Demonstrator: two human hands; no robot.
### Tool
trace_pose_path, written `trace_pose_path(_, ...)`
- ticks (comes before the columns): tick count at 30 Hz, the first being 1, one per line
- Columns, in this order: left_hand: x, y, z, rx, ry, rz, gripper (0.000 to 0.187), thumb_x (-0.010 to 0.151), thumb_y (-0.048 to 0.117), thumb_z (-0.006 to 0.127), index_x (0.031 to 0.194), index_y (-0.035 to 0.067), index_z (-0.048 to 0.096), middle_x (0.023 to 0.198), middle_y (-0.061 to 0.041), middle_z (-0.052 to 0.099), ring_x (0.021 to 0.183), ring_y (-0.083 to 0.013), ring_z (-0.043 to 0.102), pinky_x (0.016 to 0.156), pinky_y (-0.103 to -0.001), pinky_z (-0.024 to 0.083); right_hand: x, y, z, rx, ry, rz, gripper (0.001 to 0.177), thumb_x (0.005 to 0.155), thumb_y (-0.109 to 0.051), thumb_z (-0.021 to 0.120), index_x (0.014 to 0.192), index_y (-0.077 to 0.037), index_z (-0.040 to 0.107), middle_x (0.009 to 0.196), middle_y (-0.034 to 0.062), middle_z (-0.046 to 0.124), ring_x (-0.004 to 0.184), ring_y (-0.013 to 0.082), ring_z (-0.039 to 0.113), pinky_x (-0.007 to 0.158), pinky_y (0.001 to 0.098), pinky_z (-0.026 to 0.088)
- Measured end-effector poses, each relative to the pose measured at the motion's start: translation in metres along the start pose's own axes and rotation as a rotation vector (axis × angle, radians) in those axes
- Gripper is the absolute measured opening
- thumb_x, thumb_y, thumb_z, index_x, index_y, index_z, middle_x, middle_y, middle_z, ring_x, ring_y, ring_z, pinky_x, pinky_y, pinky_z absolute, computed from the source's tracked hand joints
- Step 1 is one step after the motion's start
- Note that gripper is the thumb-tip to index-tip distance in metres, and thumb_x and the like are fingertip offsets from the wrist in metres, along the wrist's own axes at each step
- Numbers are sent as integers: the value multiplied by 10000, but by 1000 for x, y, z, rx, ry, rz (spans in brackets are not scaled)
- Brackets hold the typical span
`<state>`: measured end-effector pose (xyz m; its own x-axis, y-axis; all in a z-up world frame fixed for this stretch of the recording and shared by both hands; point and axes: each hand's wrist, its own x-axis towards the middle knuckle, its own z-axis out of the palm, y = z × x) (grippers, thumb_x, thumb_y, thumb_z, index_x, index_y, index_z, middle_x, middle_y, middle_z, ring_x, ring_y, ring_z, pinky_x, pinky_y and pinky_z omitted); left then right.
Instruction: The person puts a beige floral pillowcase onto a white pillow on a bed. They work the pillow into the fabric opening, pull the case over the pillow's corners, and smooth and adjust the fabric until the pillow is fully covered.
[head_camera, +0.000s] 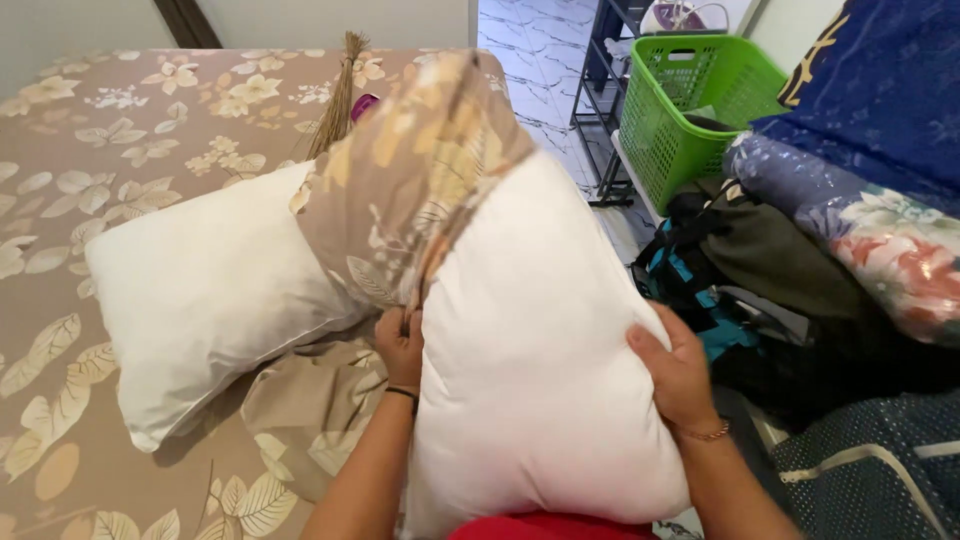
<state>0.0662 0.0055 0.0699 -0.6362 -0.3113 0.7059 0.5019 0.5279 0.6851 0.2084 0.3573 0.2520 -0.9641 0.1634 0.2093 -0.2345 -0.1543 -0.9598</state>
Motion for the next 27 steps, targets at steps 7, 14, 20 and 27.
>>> trace_pose_path(7,-3,23,51,-630,-431,-180,492,1090,294,493,1457,25,305,1458,-120,407,1317,-278,428,1109,-393,379,-56,-164,28,-859,-422,-898,397,815,-117,777,1199,-60,692,793,88,652,708,246,650,687,351,493)
trace_pose_path(14,-52,25,10,-135,-920,-335,563,973,397,573,1440,108,446,1481,-116,478,1359,-282,463,1126,-383,397,-74,-150,51,-1262,-579,-698,517,773,-245,726,1281,-158,692,604,67,643,539,314,616,531,448,465)
trace_pose_path(20,-63,9,-104,333,-1286,-468,636,872,483,643,1424,178,567,1500,-113,540,1396,-286,493,1141,-374,413,-73,-68,50,-1395,-929,-160,562,893,-408,670,1444,-322,601,753,122,710,682,367,677,623,491,502)
trace_pose_path(27,36,117,-226,259,-852,-590,353,868,366,730,1056,74,795,932,-120,812,866,-233,749,790,-343,566,-10,-120,74,-1368,-1497,208,617,873,-546,639,1436,-307,552,922,67,749,888,275,708,796,416,537)
